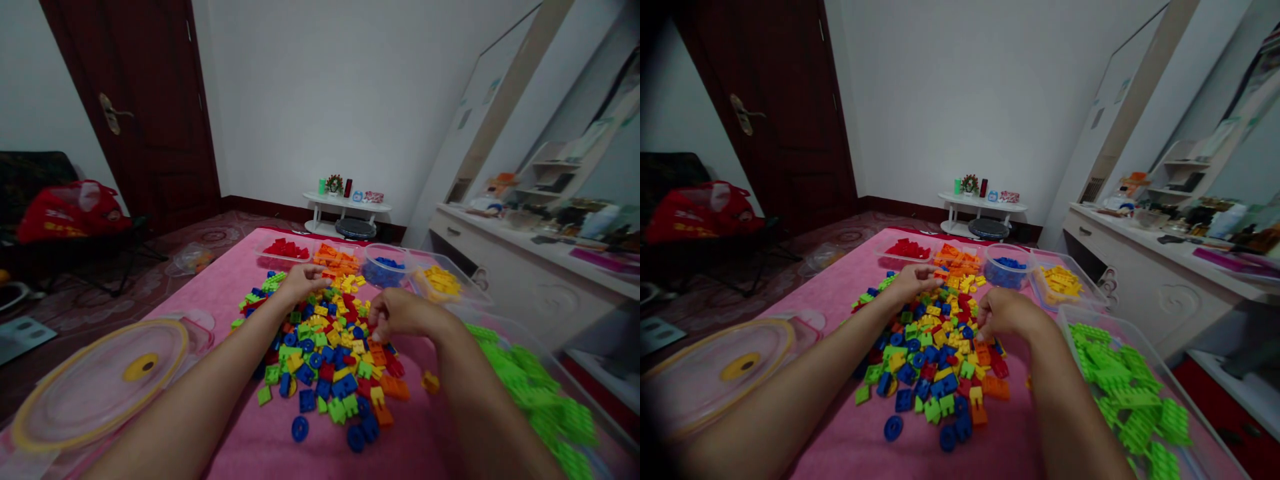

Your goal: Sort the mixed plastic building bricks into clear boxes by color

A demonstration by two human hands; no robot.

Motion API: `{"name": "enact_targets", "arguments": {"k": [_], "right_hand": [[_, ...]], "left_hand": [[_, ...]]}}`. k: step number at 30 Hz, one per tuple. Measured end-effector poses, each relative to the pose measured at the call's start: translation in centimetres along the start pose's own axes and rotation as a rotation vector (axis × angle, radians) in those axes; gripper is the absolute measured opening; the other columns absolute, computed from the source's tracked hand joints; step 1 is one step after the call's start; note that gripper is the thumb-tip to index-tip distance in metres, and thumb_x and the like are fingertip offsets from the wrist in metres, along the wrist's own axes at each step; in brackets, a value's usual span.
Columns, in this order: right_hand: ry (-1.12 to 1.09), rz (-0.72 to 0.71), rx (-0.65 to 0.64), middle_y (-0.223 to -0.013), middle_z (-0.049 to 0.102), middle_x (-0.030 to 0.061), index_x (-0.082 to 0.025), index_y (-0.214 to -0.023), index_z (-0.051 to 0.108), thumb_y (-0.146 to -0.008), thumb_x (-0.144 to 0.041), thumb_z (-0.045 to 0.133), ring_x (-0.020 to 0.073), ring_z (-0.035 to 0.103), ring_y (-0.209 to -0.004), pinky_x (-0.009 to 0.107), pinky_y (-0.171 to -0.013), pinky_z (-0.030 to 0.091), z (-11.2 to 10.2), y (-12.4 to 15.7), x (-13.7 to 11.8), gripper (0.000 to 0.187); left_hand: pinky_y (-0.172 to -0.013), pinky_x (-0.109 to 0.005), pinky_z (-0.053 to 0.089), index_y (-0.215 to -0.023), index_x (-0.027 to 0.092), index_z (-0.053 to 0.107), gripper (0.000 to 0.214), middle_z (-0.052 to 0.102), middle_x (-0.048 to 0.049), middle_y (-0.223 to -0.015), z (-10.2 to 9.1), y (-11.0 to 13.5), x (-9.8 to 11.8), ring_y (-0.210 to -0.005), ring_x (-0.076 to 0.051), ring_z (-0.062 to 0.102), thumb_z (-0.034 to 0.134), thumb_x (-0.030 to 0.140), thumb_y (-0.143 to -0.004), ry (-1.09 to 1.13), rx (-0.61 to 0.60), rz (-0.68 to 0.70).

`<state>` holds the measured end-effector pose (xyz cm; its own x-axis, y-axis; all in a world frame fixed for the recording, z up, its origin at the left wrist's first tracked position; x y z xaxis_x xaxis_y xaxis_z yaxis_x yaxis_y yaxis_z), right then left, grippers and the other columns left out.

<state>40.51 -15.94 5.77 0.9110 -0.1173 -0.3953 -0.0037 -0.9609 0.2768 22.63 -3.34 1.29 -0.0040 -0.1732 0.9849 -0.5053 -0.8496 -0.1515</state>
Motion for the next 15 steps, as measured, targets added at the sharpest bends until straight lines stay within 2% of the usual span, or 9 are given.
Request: {"name": "enact_targets", "arguments": {"k": [2, 5, 7, 9, 11, 13, 15], "right_hand": [[0.047, 0.056, -0.052, -0.063, 0.068, 0.0007, -0.020, -0.069, 0.070, -0.050, -0.018, 0.077, 0.0143, 0.060, -0.057, 0.021, -0.048, 0.036, 0.2, 0.9, -0.6, 0.021], [0.070, 0.157, -0.120, -0.057, 0.066, 0.0008, -0.019, -0.065, 0.069, -0.050, -0.012, 0.074, 0.0141, 0.059, -0.052, 0.021, -0.047, 0.036, 0.9, 1.2, -1.2, 0.017], [0.067, 0.131, -0.113, -0.057, 0.066, 0.0011, -0.018, -0.061, 0.068, -0.052, -0.011, 0.070, 0.0140, 0.059, -0.053, 0.021, -0.047, 0.036, 1.1, 0.8, -1.3, 0.012], [0.037, 0.038, -0.015, -0.059, 0.066, 0.0010, -0.018, -0.060, 0.068, -0.054, -0.011, 0.067, 0.0139, 0.059, -0.056, 0.021, -0.049, 0.037, 0.9, 0.1, -1.2, 0.009], [-0.071, -0.047, 0.166, -0.061, 0.066, 0.0009, -0.017, -0.063, 0.068, -0.058, -0.014, 0.064, 0.0136, 0.059, -0.059, 0.021, -0.051, 0.038, 0.2, -0.5, -1.1, 0.008], [-0.258, -0.093, 0.348, -0.061, 0.064, 0.0009, -0.016, -0.067, 0.067, -0.061, -0.020, 0.063, 0.0127, 0.057, -0.057, 0.021, -0.051, 0.039, -0.4, -0.7, -1.1, 0.008], [-0.499, -0.118, 0.426, -0.059, 0.062, 0.0002, -0.015, -0.072, 0.065, -0.063, -0.026, 0.064, 0.0110, 0.054, -0.053, 0.021, -0.049, 0.039, -0.5, -0.8, -1.6, 0.014]], "left_hand": [[-0.061, -0.023, 0.047, -0.098, 0.013, 0.063, 0.055, 0.064, -0.0007, -0.073, -0.2, 0.1, 0.2, -0.066, -0.012, 0.062, 0.082, 0.034, -0.051, 0.102, 0.055, -0.063], [-0.060, -0.022, 0.047, -0.099, 0.014, 0.062, 0.054, 0.064, -0.0013, -0.074, -0.5, 0.3, 0.4, -0.067, -0.012, 0.063, 0.082, 0.032, -0.052, 0.125, 0.083, -0.095], [-0.060, -0.023, 0.047, -0.097, 0.014, 0.063, 0.053, 0.065, -0.0019, -0.076, -0.5, 0.3, 0.5, -0.066, -0.012, 0.062, 0.082, 0.030, -0.051, 0.114, 0.074, -0.081], [-0.059, -0.023, 0.046, -0.093, 0.013, 0.064, 0.051, 0.064, -0.0009, -0.074, -0.2, 0.2, 0.6, -0.064, -0.011, 0.060, 0.083, 0.027, -0.049, 0.100, 0.045, -0.032], [-0.059, -0.022, 0.045, -0.090, 0.012, 0.065, 0.048, 0.062, 0.0008, -0.071, 0.3, 0.1, 0.9, -0.060, -0.009, 0.056, 0.082, 0.024, -0.047, 0.083, -0.017, 0.038], [-0.059, -0.021, 0.044, -0.090, 0.011, 0.065, 0.043, 0.062, 0.0014, -0.071, 0.8, 0.1, 1.2, -0.059, -0.008, 0.054, 0.080, 0.021, -0.050, 0.072, -0.087, 0.107], [-0.063, -0.022, 0.045, -0.091, 0.011, 0.065, 0.038, 0.064, 0.0000, -0.076, 1.2, 0.2, 1.5, -0.063, -0.008, 0.055, 0.076, 0.018, -0.055, 0.041, -0.126, 0.162]]}}
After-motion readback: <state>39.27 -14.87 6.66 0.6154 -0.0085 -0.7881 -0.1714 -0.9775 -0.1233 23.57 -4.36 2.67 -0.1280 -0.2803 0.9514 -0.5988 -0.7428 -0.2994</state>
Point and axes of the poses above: each hand's wrist, its own y-axis away from the middle knuckle, its own z-axis out of the palm, x = y × z, the point moved 3 cm from there along -y, towards the middle knuckle
